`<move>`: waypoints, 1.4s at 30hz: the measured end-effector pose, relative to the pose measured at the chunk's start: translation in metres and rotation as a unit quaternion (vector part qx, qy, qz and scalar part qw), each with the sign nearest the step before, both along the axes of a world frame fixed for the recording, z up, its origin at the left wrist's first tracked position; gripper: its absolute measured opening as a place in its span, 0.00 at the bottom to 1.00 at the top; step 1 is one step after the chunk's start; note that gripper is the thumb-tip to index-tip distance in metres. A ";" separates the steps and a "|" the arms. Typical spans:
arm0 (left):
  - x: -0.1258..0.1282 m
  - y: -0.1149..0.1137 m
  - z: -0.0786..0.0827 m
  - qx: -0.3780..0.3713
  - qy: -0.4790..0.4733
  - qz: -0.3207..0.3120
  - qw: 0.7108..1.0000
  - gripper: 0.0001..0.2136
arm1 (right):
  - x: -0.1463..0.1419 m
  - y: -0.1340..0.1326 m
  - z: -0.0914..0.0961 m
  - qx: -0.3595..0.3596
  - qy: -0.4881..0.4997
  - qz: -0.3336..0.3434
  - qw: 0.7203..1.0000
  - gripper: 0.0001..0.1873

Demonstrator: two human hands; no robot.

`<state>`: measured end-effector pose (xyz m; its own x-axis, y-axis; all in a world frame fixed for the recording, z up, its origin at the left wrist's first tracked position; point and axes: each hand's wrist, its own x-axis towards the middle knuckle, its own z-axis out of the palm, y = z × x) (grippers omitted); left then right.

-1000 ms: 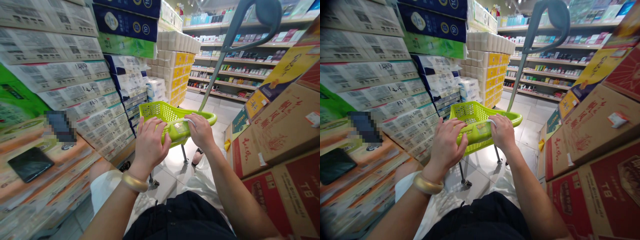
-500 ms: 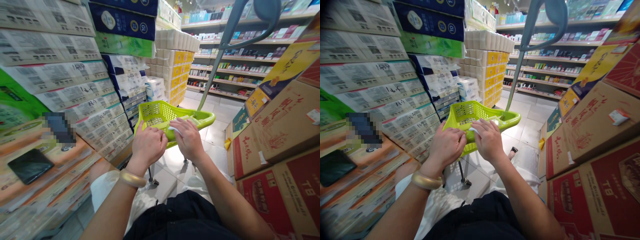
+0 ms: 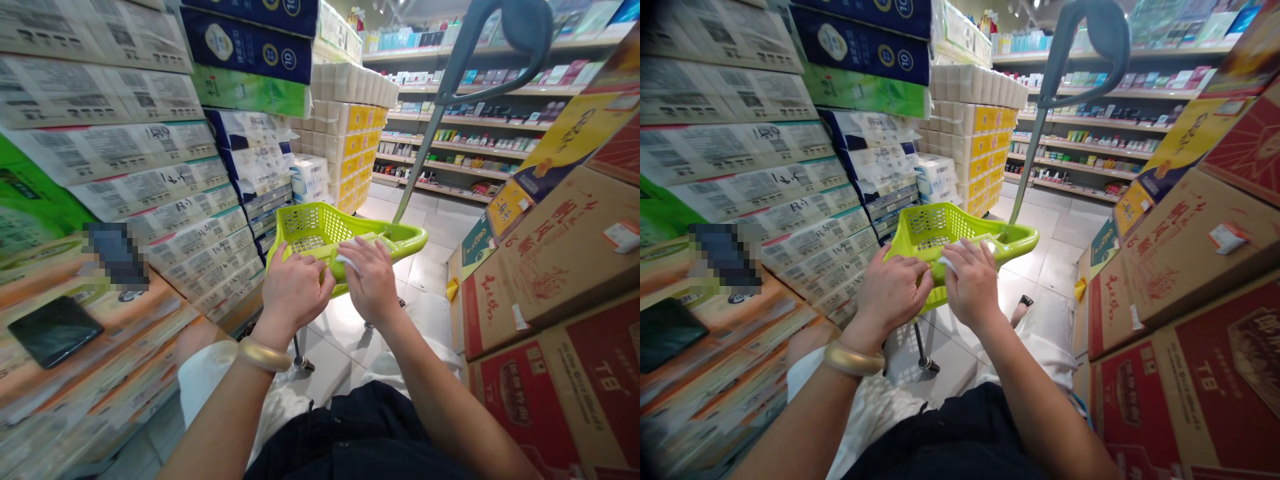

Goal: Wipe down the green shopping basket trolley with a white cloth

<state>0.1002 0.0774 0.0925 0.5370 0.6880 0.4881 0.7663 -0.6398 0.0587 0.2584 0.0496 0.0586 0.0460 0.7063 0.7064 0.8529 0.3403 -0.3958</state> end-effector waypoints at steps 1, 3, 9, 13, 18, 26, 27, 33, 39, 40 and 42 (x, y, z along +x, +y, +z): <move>-0.001 0.000 0.000 0.001 0.002 0.000 1.000 0.18 | -0.007 -0.002 0.001 -0.003 -0.010 0.015 1.000 0.16; -0.002 0.000 0.002 0.000 0.008 0.003 1.000 0.18 | -0.014 -0.004 0.003 -0.007 -0.016 0.034 0.999 0.15; -0.005 0.000 0.003 -0.011 -0.002 0.001 1.000 0.20 | 0.029 0.003 0.002 -0.013 0.021 -0.008 1.000 0.16; -0.004 0.001 0.000 -0.007 0.002 0.003 1.000 0.20 | 0.053 0.009 -0.001 -0.006 0.067 -0.077 0.995 0.17; -0.002 0.002 0.000 0.000 0.011 0.005 1.000 0.20 | 0.021 0.007 -0.002 0.008 0.056 -0.087 0.995 0.17; -0.007 0.001 0.000 -0.022 0.034 0.044 0.998 0.21 | -0.005 -0.001 0.000 -0.007 0.003 0.005 1.000 0.16; -0.008 0.001 0.000 -0.025 0.034 0.045 0.998 0.22 | 0.003 0.000 0.000 -0.003 0.007 0.000 1.000 0.16; -0.004 -0.001 0.000 -0.033 0.043 0.056 0.997 0.23 | 0.047 0.011 -0.003 0.028 0.063 -0.094 0.993 0.17; -0.002 0.000 0.001 -0.042 0.045 0.051 0.997 0.21 | 0.000 0.002 -0.003 0.021 0.011 -0.061 0.998 0.17; -0.003 0.000 0.001 -0.039 0.046 0.051 0.997 0.21 | -0.011 -0.001 -0.002 0.016 -0.001 -0.038 0.999 0.16; -0.004 0.000 0.000 -0.033 0.047 0.052 0.997 0.21 | -0.025 -0.005 -0.001 0.005 -0.016 -0.001 1.000 0.16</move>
<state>0.0960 0.0777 0.0929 0.5027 0.7710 0.3910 0.8320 -0.5543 0.0232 0.2331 0.0444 0.0577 0.0241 0.6997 0.7140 0.8662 0.3420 -0.3644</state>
